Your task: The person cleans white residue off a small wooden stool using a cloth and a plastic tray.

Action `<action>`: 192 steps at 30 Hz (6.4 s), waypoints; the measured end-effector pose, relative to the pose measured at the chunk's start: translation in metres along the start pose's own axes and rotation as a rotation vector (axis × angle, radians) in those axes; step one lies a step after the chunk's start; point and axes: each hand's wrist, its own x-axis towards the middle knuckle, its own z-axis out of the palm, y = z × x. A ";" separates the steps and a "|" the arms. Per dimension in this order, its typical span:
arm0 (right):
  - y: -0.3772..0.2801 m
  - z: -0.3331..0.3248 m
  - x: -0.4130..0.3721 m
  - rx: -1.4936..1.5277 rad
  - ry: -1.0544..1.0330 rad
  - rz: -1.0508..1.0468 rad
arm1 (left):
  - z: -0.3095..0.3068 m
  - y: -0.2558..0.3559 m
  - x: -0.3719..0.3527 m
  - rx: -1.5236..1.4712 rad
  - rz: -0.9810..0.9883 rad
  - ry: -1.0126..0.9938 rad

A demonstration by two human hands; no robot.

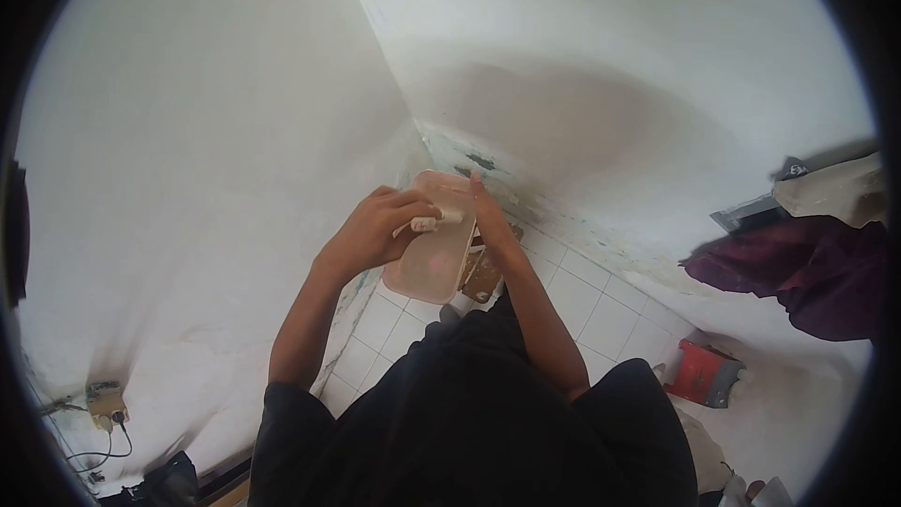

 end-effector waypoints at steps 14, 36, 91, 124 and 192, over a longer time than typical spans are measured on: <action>-0.002 -0.009 0.004 0.014 0.058 0.010 | -0.033 0.041 -0.039 -0.192 -0.061 -0.174; 0.002 0.000 -0.003 0.020 -0.022 0.014 | 0.005 0.005 -0.007 0.037 0.035 0.037; -0.002 -0.005 0.011 -0.006 0.045 0.002 | -0.022 0.029 -0.030 -0.249 -0.135 -0.228; 0.000 -0.010 0.010 -0.003 0.069 0.022 | -0.022 0.033 -0.049 -0.117 -0.103 -0.118; -0.003 0.002 0.002 -0.009 -0.003 -0.030 | -0.046 0.020 -0.008 -0.241 -0.085 -0.097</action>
